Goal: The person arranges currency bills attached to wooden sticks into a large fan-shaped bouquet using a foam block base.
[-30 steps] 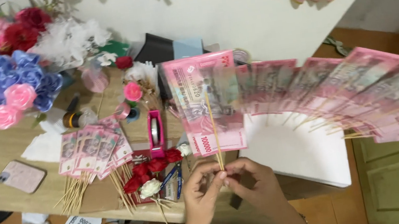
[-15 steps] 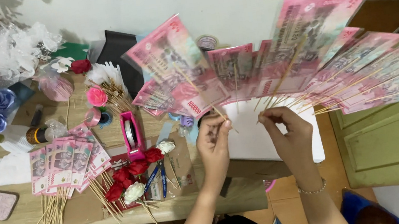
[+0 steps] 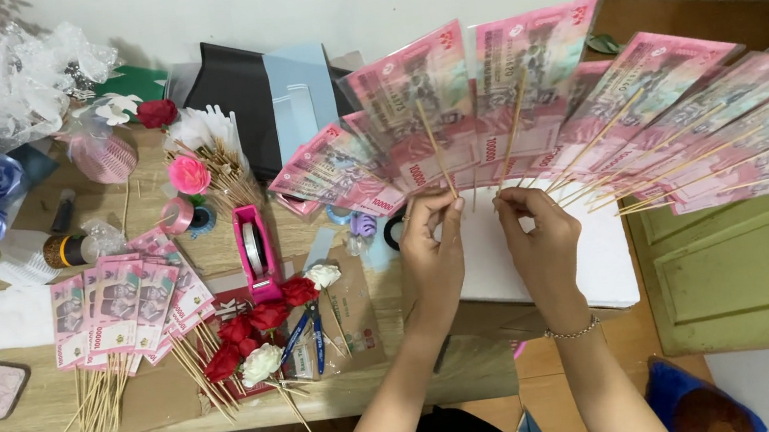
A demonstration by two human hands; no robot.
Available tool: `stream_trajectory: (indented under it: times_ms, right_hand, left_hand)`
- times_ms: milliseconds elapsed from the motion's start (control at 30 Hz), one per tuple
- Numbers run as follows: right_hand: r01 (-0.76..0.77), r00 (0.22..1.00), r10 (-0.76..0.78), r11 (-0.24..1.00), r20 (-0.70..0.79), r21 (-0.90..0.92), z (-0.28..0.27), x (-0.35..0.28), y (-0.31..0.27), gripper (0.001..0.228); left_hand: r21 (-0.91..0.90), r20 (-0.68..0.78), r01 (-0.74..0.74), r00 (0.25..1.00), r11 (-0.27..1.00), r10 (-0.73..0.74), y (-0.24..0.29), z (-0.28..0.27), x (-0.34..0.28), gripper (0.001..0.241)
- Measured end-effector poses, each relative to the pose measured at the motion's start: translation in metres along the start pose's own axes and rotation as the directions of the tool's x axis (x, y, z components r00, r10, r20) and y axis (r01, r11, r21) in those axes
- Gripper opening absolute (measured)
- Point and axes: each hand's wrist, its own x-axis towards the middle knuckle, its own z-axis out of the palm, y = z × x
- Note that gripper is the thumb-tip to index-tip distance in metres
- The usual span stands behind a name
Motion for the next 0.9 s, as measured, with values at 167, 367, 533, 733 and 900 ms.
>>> stream_trajectory:
  times_ms: [167, 367, 533, 733, 900]
  right_hand:
    - [0.006, 1.000, -0.006, 1.000, 0.002, -0.012, 0.002, 0.000, -0.002, 0.009]
    - [0.021, 1.000, -0.021, 1.000, -0.006, -0.019, 0.006, 0.002, -0.004, 0.011]
    - [0.024, 1.000, -0.025, 1.000, -0.020, -0.019, 0.007, 0.003, -0.003, 0.012]
    - [-0.002, 1.000, 0.002, 1.000, -0.022, -0.025, 0.006, -0.001, -0.004, 0.011]
    - [-0.008, 1.000, 0.008, 1.000, -0.014, -0.018, 0.008, 0.000, -0.004, 0.011]
  left_hand:
    - [0.031, -0.002, -0.009, 1.000, 0.999, 0.009, -0.009, 0.000, 0.002, 0.007]
    - [0.019, -0.028, 0.024, 0.999, 1.000, -0.023, -0.025, -0.004, 0.000, 0.010]
    - [0.053, -0.016, 0.054, 0.998, 0.997, -0.053, -0.016, -0.005, 0.000, 0.012]
    - [0.098, -0.022, 0.041, 0.999, 0.994, -0.039, -0.013, -0.003, -0.001, 0.013]
    - [0.089, -0.022, 0.043, 0.999, 0.995, -0.042, -0.019, -0.003, -0.001, 0.012]
